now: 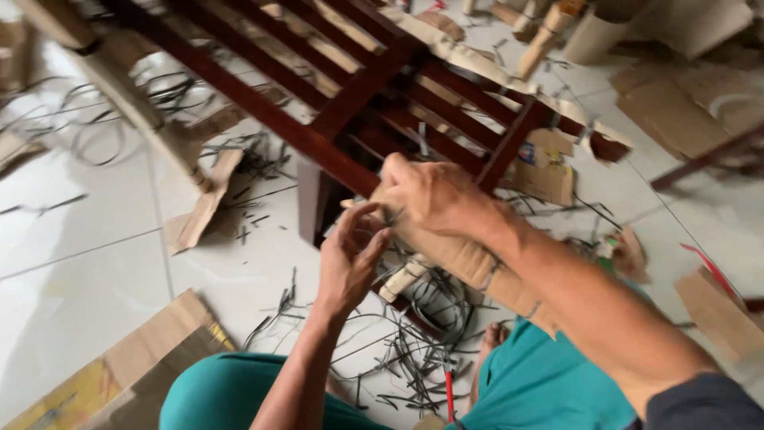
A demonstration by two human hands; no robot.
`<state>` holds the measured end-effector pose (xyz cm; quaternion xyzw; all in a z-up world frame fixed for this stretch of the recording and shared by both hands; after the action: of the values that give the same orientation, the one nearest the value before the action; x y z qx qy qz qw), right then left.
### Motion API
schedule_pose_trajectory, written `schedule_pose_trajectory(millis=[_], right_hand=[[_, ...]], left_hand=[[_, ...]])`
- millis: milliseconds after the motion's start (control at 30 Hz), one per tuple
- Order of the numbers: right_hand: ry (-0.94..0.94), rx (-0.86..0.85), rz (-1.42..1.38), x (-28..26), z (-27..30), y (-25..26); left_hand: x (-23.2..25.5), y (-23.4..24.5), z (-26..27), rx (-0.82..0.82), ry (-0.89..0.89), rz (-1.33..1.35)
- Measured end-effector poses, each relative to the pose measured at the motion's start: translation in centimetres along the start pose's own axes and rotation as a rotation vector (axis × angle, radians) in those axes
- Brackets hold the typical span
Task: Wrapping a wooden chair with cardboard and securing it with plastic straps for shipping or storage.
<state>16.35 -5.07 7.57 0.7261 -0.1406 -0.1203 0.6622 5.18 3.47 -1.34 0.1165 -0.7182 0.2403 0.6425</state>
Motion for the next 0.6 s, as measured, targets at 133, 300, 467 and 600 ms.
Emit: schedule_pose_trajectory(millis=[133, 300, 467, 600], right_hand=[[-0.073, 0.152, -0.550, -3.0, 1.4, 3.1], [0.009, 0.304, -0.639, -3.9, 3.5, 2.9], [-0.016, 0.350, -0.681, -2.9, 7.2, 5.1], [-0.067, 0.428, -0.482, -1.7, 10.4, 5.8]], left_hand=[[-1.9, -0.9, -1.0, 0.002, 0.066, 0.180], [-0.1, -1.3, -0.8, -0.026, 0.054, 0.139], [1.7, -0.4, 0.5, 0.060, 0.023, 0.142], [5.7, -0.4, 1.9, 0.036, -0.127, 0.099]])
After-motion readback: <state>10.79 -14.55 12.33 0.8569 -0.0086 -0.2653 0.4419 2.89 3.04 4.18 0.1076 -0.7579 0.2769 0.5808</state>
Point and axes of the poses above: each hand's wrist, its own z-axis away from the middle knuckle, its own y-axis out of the back of the hand, x = y × z, the point moved 7 cm from there along -z, towards the middle knuckle, and after that the axes turned 15 degrees about z, right-handed, at the moved point
